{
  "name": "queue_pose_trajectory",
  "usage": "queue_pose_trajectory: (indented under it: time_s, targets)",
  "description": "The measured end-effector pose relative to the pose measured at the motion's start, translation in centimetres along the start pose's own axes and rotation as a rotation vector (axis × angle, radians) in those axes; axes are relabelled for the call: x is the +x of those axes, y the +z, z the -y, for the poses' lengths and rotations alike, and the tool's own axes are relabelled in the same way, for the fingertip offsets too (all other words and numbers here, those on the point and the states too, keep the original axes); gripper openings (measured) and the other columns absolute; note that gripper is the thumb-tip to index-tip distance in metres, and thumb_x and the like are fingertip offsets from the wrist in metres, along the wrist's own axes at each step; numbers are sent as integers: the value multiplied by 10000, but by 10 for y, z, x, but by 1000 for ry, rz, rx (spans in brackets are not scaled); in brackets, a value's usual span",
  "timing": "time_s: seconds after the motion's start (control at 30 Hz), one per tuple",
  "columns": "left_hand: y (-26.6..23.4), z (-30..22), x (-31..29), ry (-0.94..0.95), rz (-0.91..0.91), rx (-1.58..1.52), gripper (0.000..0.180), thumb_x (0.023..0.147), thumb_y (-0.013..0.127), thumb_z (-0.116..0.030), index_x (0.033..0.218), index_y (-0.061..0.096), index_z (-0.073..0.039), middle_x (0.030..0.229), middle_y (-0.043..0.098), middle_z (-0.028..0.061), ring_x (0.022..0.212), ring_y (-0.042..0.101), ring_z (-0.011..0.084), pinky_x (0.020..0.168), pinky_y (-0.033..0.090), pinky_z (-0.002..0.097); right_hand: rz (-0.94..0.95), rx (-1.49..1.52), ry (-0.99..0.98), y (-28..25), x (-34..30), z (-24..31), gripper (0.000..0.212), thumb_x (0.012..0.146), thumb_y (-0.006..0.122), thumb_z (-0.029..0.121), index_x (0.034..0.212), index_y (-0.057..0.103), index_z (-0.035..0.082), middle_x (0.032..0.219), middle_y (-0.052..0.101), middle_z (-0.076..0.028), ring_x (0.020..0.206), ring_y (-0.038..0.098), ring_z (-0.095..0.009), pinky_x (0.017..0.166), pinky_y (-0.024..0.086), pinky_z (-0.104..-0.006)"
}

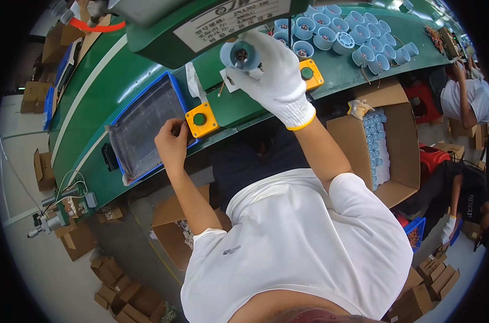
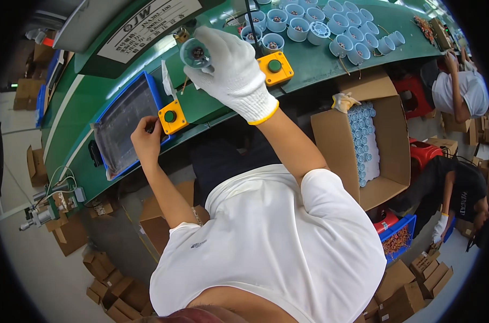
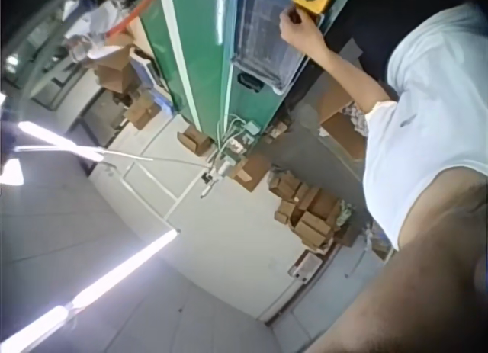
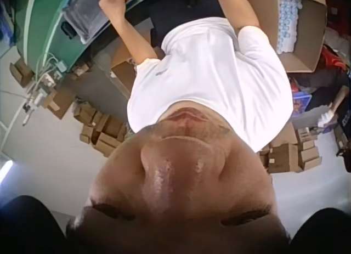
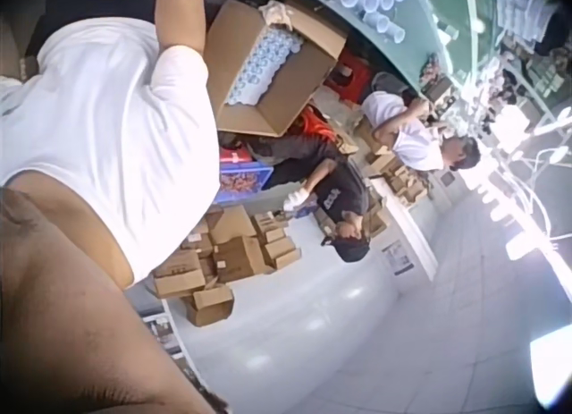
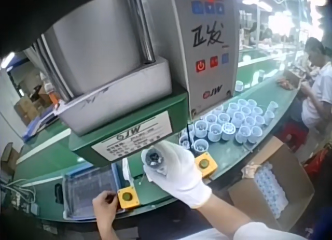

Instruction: Assembling small electronic components using a manual press machine on a production line.

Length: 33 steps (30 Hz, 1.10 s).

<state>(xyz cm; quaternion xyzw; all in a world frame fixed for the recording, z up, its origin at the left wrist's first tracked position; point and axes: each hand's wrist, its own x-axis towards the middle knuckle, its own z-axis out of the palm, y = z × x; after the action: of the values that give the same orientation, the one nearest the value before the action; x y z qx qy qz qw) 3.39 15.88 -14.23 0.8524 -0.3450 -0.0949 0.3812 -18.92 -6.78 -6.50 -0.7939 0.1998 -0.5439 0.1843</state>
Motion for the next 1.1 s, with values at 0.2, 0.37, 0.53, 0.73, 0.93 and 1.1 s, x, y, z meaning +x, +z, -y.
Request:
queue_pose_trajectory:
  time_s: [0.2,0.37,0.53,0.73,0.93,1.1]
  targets:
    - [0,13,4,254,-110,57,140,1008,758,-54,1133,801,-9,1039,800,168,963,756,325,875,580,410,19,-111,-59,2,12,7,567,816,919,268,1291,699,48,1110,766,-149,958,759,-363,837,628,-445]
    - [-1,15,6,269,-122,68,133,1032,736,-59,1142,797,-14,1050,785,174,976,733,355,878,566,435,194,-198,41,-4,27,10,516,853,867,353,1295,724,128,1049,759,-107,939,761,-333,842,636,-454]
    - [-1,2,4,348,-134,78,112,1059,700,-60,1129,768,-5,1061,774,178,991,732,368,886,567,440,292,-214,81,-9,23,13,487,862,831,306,1299,717,123,1067,768,-121,975,765,-347,878,636,-461]
    - [9,-24,-29,627,-181,44,88,1019,701,-9,1097,738,8,1188,790,159,1158,717,403,1032,557,496,-137,-137,-78,-42,-52,-44,325,849,795,115,1150,726,14,1145,767,-161,1008,730,-414,888,601,-501]
    - [32,-21,-39,700,-256,130,84,993,733,-19,1075,743,-12,1114,778,136,1161,700,393,1032,534,514,-43,-228,-180,-66,-86,-94,231,899,740,76,1124,740,26,1073,769,-165,925,729,-409,841,592,-493]
    - [14,-35,-17,623,-120,50,77,996,724,-23,1069,747,-18,1050,758,126,1117,695,376,991,527,499,-194,-37,30,-48,-90,-103,294,928,696,74,1216,741,34,1136,762,-165,1080,710,-373,959,574,-456]
